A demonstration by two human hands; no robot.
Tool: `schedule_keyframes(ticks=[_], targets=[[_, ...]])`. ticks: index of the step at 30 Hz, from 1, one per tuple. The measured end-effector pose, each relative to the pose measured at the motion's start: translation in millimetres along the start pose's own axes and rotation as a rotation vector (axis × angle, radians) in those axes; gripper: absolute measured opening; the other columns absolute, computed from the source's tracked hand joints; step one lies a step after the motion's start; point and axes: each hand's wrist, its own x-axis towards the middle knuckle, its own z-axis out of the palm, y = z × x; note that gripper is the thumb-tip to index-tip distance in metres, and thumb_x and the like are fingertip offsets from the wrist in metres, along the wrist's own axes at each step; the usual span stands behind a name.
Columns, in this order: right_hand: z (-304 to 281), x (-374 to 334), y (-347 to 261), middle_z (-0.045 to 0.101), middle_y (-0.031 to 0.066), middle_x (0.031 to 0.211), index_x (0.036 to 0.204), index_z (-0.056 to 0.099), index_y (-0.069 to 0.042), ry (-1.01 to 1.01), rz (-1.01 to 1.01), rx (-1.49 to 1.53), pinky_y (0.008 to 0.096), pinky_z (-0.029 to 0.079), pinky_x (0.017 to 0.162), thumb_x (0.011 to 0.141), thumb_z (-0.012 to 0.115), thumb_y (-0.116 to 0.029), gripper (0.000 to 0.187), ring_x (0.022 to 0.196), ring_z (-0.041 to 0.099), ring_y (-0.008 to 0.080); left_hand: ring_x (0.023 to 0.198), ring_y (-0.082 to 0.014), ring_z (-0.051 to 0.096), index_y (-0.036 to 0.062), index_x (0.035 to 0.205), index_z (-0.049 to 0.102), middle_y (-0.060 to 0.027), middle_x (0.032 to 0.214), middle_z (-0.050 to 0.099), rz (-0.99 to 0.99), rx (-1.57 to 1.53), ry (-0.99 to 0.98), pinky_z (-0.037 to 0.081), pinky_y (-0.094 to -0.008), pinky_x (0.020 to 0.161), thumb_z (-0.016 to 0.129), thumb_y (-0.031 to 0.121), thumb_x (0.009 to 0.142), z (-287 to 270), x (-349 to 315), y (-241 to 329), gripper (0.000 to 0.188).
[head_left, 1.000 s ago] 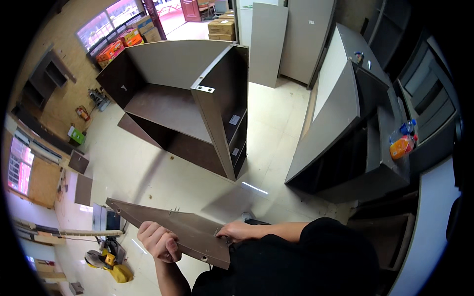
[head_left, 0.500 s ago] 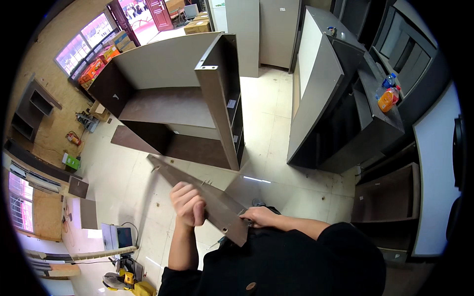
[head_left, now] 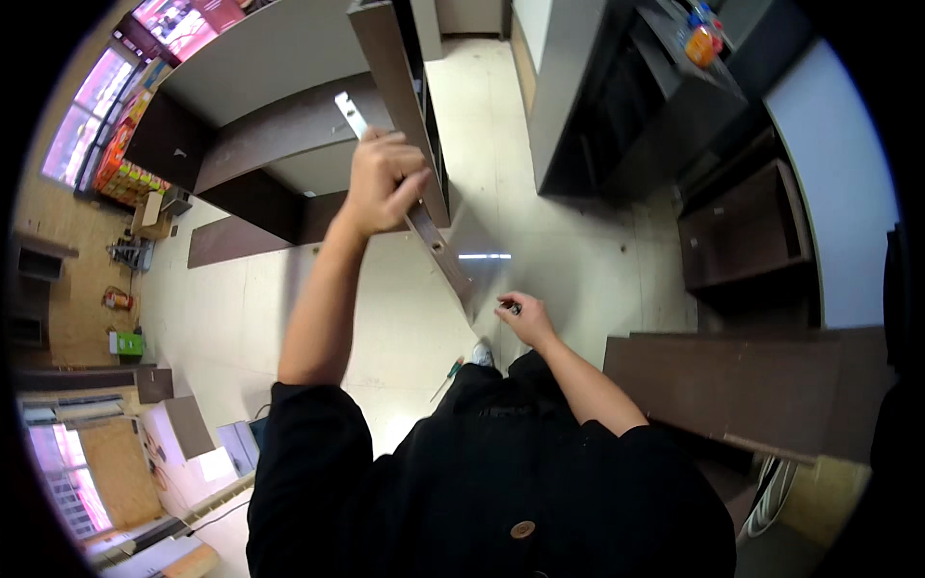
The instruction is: The person assembles a wooden cabinet by attaching panels and shelves using a screwdriver. They lift and position large boards, align them with existing structures, and fasten them in place. Another person is present in the background but does not assist with the assembly.
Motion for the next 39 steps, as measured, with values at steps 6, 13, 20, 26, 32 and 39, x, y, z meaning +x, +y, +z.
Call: schedule_keyframes(ticks=[6,13,20,26,32,39], targets=[[-27.8,-118.5,91.3,0.067,0.0086,0.086,0.097,0.066,-0.003,0.199,0.318,-0.093,0.0299,0.050,0.070,0.076,0.071,-0.020,0.027,0.076,0.063,0.0184,0.074,-0.0248,0.042,0.0031,0.057,0.037,-0.0075,0.064,0.039,0.100,-0.046,-0.306,0.028,-0.0360,0.081,0.055,0.023,0.065,5.2,16.6,17.2,0.028],[-16.2,-276.0,203.7,0.057,0.0026,0.070,0.094,0.061,-0.006,0.391,0.719,0.225,0.0291,0.046,0.049,0.079,0.067,-0.017,0.020,0.058,0.054,0.0124,0.122,-0.0331,0.035,0.0083,0.080,0.058,-0.0111,0.125,0.047,-0.060,0.104,-0.400,0.022,-0.0475,0.102,0.061,0.025,0.058,-14.0,-4.0,9.1,0.027],[45.7,-435.1,246.9,0.050,0.0019,0.063,0.088,0.052,-0.009,0.427,1.130,0.526,0.0286,0.038,0.039,0.079,0.063,-0.011,0.014,0.047,0.045,0.0125,0.121,-0.0388,0.044,0.0116,0.137,0.029,-0.0274,0.130,0.041,-1.213,-0.067,-0.116,0.041,-0.0482,0.094,0.070,0.009,0.065,-17.9,-34.6,-32.2,0.083],[69.2,-491.5,241.8,0.044,0.0014,0.058,0.075,0.048,-0.012,0.349,1.072,0.815,0.0315,0.032,0.037,0.083,0.061,-0.014,0.015,0.045,0.042,0.0140,0.090,-0.0314,0.064,-0.0098,0.109,0.048,-0.0222,0.097,0.063,-1.269,0.147,-0.075,0.051,-0.0375,0.076,0.067,0.016,0.071,-24.2,-30.9,-24.1,0.050],[50.5,-471.5,237.0,0.049,0.0044,0.063,0.082,0.053,-0.007,0.453,1.103,0.642,0.0316,0.035,0.043,0.085,0.059,-0.015,0.010,0.051,0.047,0.0153,0.089,-0.0340,0.066,-0.0062,0.094,0.065,-0.0233,0.091,0.066,-1.322,-0.221,0.142,0.051,-0.0412,0.076,0.055,0.019,0.078,0.5,-21.5,34.9,0.031],[62.1,-432.9,197.6,0.055,0.0080,0.068,0.089,0.059,-0.002,0.509,0.994,0.478,0.0318,0.039,0.050,0.087,0.056,-0.016,0.014,0.058,0.052,0.0169,0.111,-0.0337,0.057,-0.0018,0.109,0.062,-0.0209,0.118,0.059,-1.348,-0.302,0.072,0.046,-0.0395,0.091,0.051,0.015,0.078,-16.8,-46.8,28.3,0.037]])
